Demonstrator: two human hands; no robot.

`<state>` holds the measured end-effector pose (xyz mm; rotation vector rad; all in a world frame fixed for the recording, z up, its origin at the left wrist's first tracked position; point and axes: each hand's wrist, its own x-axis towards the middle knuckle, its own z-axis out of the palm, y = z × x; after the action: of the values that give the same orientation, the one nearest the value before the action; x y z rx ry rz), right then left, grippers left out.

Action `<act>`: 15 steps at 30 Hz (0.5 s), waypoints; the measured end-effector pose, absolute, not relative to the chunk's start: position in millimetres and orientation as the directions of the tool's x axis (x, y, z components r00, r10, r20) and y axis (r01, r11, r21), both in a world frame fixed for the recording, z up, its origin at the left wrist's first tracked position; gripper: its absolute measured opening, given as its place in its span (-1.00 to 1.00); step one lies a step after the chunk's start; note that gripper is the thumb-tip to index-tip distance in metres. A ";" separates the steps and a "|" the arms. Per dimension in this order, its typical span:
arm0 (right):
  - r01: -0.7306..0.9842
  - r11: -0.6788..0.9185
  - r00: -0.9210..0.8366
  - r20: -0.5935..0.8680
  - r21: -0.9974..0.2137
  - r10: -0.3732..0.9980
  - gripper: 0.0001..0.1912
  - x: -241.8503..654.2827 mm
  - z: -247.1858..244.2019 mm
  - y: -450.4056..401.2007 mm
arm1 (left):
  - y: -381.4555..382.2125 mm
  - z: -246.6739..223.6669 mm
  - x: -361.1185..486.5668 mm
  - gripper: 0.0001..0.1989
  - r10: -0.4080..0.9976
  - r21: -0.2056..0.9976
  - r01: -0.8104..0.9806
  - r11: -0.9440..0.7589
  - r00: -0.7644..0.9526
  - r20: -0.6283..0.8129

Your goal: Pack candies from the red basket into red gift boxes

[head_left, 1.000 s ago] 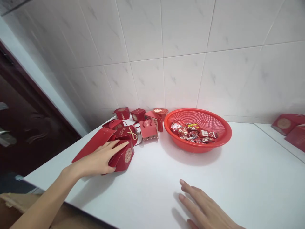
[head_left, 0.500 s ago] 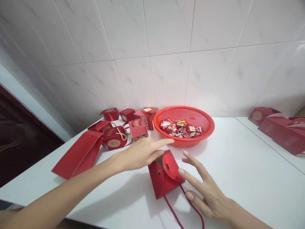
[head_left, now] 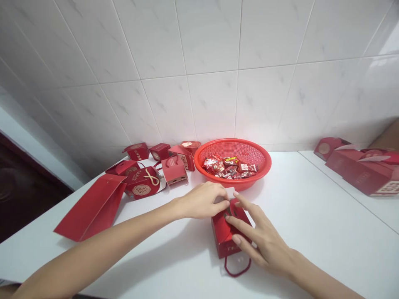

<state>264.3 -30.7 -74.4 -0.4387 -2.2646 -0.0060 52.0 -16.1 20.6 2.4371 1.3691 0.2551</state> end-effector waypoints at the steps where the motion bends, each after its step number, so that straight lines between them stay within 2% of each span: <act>1: 0.330 0.935 -0.602 0.733 -0.133 0.317 -0.69 264.4 -74.8 -30.5 | -16.5 17.3 52.5 -0.74 0.866 0.375 0.806 -0.458 0.499 -0.014; 4: 0.372 0.921 -0.562 0.762 -0.113 0.320 -0.69 264.6 -75.7 -30.1 | -17.2 9.0 53.5 -0.57 0.889 0.470 0.790 -0.394 0.458 -0.024; 6: 0.406 0.902 -0.511 0.782 -0.146 0.357 -0.68 265.2 -76.0 -28.6 | -17.5 8.2 52.2 -0.53 0.900 0.546 0.768 -0.335 0.432 -0.055; 8: 0.450 0.866 -0.449 0.782 -0.219 0.431 -0.68 266.9 -75.7 -25.2 | -18.6 12.0 47.5 -0.59 0.892 0.590 0.751 -0.296 0.439 -0.112; 11: 0.527 0.778 -0.348 0.748 -0.342 0.565 -0.70 271.1 -74.9 -17.5 | -23.2 20.6 34.2 -0.86 0.835 0.616 0.722 -0.315 0.519 -0.181; 15: 0.579 0.675 -0.299 0.650 -0.458 0.698 -0.68 275.2 -75.1 -10.6 | -32.8 21.9 17.7 -0.10 0.807 0.621 0.727 -0.293 0.537 -0.247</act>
<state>275.2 -10.6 -75.1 -0.9879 -1.9961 0.1697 17.7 -32.8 21.9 2.0743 1.2361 0.1471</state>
